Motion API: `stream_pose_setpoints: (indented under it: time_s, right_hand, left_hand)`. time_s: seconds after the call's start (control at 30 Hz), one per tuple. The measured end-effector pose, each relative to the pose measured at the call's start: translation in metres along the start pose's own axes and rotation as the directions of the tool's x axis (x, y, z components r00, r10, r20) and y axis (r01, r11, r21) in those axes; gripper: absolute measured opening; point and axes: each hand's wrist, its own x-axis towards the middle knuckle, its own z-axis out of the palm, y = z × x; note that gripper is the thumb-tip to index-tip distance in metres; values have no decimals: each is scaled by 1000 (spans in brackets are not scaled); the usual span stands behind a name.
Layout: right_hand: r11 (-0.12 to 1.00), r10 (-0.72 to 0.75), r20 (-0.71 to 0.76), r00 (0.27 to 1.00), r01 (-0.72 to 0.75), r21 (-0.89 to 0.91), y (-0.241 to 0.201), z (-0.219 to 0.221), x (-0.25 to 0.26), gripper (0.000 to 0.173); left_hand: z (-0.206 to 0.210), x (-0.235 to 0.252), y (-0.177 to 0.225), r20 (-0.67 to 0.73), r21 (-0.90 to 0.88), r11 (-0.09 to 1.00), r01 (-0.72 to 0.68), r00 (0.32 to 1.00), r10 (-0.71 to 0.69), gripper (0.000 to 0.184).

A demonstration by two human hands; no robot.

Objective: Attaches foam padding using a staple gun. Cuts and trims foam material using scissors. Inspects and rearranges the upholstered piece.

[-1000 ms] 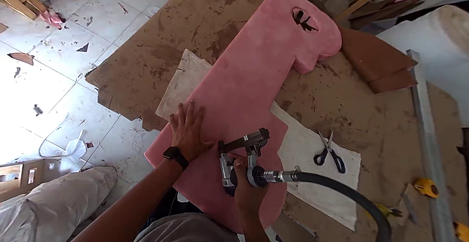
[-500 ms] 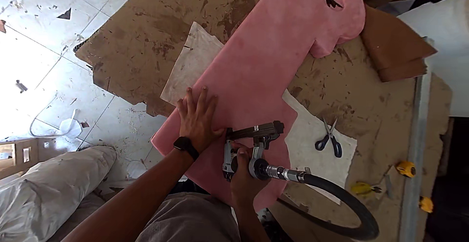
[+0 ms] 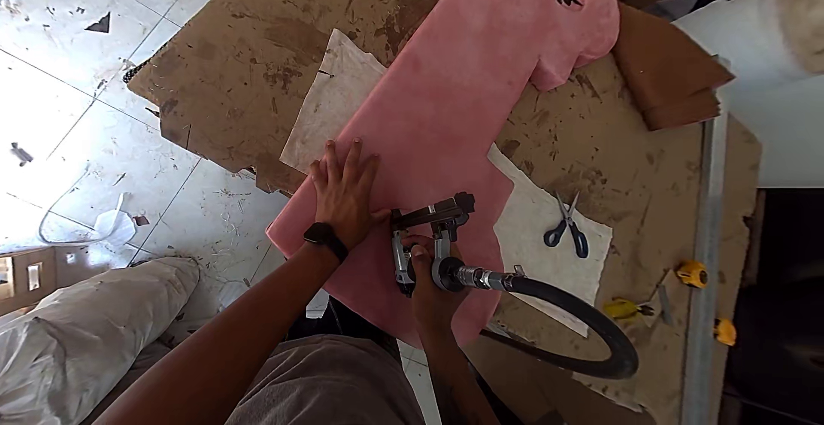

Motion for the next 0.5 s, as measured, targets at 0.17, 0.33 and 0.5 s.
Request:
stream_pose_setpoints:
  time_s: [0.17, 0.33, 0.5]
  right_hand:
    - [1000, 12, 59, 998, -12, -1, 0, -9, -1, 22]
    - [999, -49, 268, 962, 42, 32, 5, -27, 15, 24]
    - [996, -84, 305, 949, 71, 52, 10, -28, 24, 20]
  left_hand:
    - [0, -16, -5, -77, -39, 999, 27, 997, -30, 112]
    - [4, -61, -6, -126, -37, 962, 271, 954, -274, 126]
    - [8, -56, 4, -118, -43, 943, 331, 935, -334, 123]
